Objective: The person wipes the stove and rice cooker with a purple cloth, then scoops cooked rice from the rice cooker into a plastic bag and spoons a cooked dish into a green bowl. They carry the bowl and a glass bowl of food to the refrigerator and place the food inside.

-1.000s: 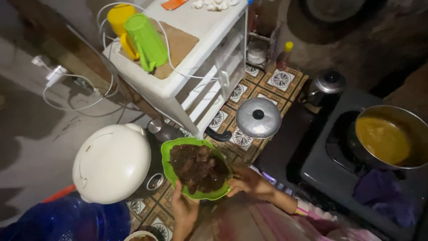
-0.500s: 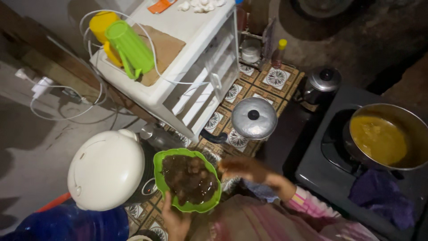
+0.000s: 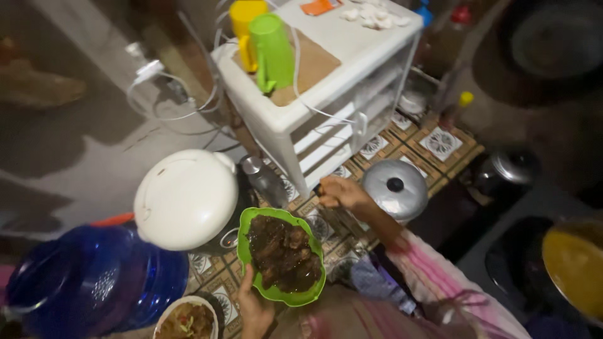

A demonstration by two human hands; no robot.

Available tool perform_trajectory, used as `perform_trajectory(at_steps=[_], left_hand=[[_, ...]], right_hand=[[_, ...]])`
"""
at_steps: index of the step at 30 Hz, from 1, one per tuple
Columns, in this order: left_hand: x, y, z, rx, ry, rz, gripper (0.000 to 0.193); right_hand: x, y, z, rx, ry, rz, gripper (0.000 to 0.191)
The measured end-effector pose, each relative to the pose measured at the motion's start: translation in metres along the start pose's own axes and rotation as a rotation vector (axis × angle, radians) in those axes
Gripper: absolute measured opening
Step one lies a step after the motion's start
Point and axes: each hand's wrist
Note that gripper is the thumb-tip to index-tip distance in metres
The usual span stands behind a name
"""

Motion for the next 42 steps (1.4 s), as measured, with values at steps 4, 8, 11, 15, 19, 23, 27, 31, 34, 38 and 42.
perform_trajectory(at_steps=[4, 8, 11, 15, 19, 23, 27, 31, 34, 38, 42], left_hand=[[0.003, -0.004, 0.001, -0.01, -0.084, -0.063, 0.058], [0.012, -0.009, -0.001, -0.16, -0.124, -0.033, 0.057], [0.018, -0.016, -0.005, -0.157, -0.148, -0.078, 0.057], [0.027, -0.022, -0.01, -0.163, -0.162, -0.111, 0.057], [0.038, -0.023, -0.009, -0.133, -0.265, -0.033, 0.06], [0.05, -0.025, -0.01, -0.141, -0.204, -0.138, 0.058], [0.054, -0.02, -0.015, -0.122, -0.206, -0.144, 0.057], [0.058, -0.011, -0.019, -0.105, -0.15, -0.069, 0.057], [0.06, -0.001, -0.024, -0.107, -0.095, -0.023, 0.057], [0.051, 0.006, -0.036, 0.032, -0.06, 0.101, 0.057], [0.032, 0.002, -0.036, 0.174, -0.009, 0.162, 0.062]], right_hand=[[0.006, 0.092, -0.017, -0.162, 0.3, -0.358, 0.016], [0.0, 0.147, -0.018, -0.178, 0.253, -0.419, 0.023], [-0.005, 0.165, -0.017, -0.146, 0.275, -0.481, 0.03], [-0.009, 0.172, -0.016, -0.107, 0.254, -0.573, 0.028], [-0.001, 0.162, -0.02, -0.019, 0.279, -0.541, 0.023], [0.021, 0.133, -0.027, -0.031, 0.28, -0.667, 0.019], [0.049, 0.087, -0.035, 0.047, 0.052, -0.665, 0.021], [0.062, 0.029, -0.042, -0.034, 0.132, -0.77, 0.024], [0.055, -0.017, -0.045, -0.044, 0.233, -0.801, 0.026], [0.018, -0.093, -0.04, -0.03, 0.207, -0.805, 0.026], [-0.035, -0.166, -0.031, 0.004, 0.353, -0.864, 0.03]])
Point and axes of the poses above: each hand's wrist, its own y-axis towards the middle knuckle, its own x-axis out of the back of the hand, z = x × y, and after that the axes turned 10 degrees about y, right-handed
